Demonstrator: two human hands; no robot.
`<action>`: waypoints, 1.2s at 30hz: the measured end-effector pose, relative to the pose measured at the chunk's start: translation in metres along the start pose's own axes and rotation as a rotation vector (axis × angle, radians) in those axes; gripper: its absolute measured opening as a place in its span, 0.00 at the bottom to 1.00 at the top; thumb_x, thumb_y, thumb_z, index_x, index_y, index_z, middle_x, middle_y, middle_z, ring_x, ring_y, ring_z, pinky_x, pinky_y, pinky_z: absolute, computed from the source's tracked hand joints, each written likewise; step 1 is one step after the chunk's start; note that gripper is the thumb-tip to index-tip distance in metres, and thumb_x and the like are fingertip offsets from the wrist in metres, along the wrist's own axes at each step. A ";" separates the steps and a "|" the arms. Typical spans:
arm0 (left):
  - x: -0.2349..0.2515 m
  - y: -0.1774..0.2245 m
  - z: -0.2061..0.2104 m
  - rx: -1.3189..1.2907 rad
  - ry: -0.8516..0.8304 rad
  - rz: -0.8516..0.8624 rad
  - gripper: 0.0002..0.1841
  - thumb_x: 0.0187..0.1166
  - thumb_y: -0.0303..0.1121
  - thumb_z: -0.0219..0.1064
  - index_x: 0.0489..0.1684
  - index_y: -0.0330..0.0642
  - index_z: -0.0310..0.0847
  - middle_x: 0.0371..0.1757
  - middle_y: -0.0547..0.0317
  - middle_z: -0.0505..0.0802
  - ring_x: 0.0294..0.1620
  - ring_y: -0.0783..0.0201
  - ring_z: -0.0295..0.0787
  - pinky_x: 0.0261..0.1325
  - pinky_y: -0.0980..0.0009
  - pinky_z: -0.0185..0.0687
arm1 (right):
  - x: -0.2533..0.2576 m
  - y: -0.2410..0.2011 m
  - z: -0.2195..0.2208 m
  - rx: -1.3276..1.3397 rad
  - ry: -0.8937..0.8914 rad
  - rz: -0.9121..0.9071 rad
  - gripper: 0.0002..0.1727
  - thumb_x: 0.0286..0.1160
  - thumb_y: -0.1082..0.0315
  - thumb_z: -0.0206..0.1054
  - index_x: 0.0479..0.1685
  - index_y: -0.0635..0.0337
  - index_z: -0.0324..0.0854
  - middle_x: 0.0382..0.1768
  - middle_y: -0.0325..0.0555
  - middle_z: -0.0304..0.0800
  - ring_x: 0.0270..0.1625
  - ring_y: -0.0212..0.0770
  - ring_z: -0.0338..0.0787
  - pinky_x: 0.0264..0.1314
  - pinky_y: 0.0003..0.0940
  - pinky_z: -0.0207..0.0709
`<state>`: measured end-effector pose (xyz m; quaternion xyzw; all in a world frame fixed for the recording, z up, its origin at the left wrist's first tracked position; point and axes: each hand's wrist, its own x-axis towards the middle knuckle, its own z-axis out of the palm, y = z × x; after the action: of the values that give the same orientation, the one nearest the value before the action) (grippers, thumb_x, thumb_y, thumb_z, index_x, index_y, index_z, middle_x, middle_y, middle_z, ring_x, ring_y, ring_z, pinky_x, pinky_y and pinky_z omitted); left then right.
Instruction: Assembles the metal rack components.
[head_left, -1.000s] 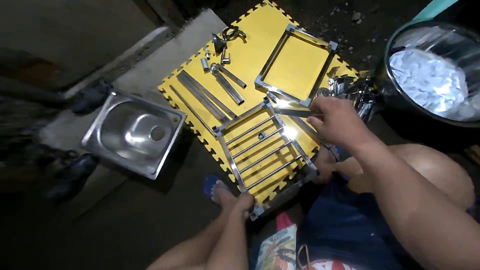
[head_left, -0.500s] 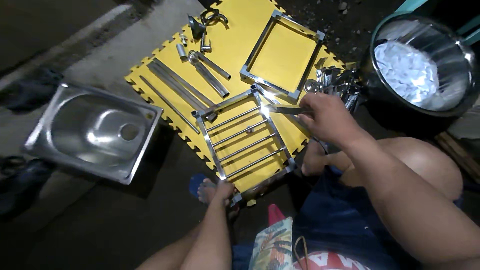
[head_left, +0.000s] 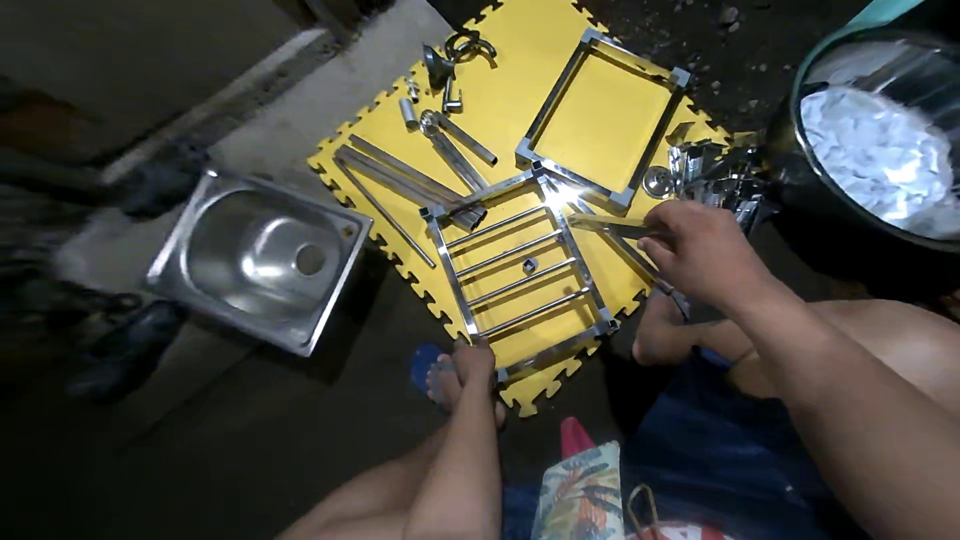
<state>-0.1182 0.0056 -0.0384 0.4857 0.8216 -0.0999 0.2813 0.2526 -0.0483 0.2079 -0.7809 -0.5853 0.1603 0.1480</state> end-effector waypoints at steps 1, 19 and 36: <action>0.001 0.006 -0.005 -0.067 0.020 0.013 0.35 0.80 0.55 0.66 0.84 0.44 0.70 0.73 0.37 0.84 0.75 0.40 0.80 0.75 0.38 0.74 | 0.000 0.000 0.000 0.005 0.009 0.001 0.11 0.77 0.63 0.73 0.52 0.56 0.87 0.45 0.48 0.90 0.46 0.48 0.92 0.52 0.53 0.88; -0.084 0.065 -0.264 0.547 0.054 0.766 0.32 0.75 0.50 0.76 0.79 0.48 0.78 0.66 0.36 0.87 0.64 0.30 0.84 0.59 0.26 0.77 | 0.061 -0.033 0.011 0.071 0.063 0.018 0.16 0.84 0.59 0.68 0.63 0.56 0.82 0.39 0.51 0.92 0.35 0.52 0.92 0.39 0.60 0.85; -0.084 0.069 -0.275 0.470 0.087 1.004 0.34 0.74 0.58 0.73 0.78 0.55 0.77 0.65 0.47 0.88 0.61 0.39 0.86 0.53 0.38 0.84 | 0.024 -0.035 0.058 -0.191 -0.576 0.248 0.16 0.77 0.54 0.68 0.49 0.58 0.84 0.34 0.50 0.91 0.40 0.51 0.92 0.49 0.59 0.85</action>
<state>-0.1288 0.0984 0.2418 0.8709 0.4558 -0.1138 0.1443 0.2041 -0.0132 0.1678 -0.7790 -0.5160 0.3360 -0.1182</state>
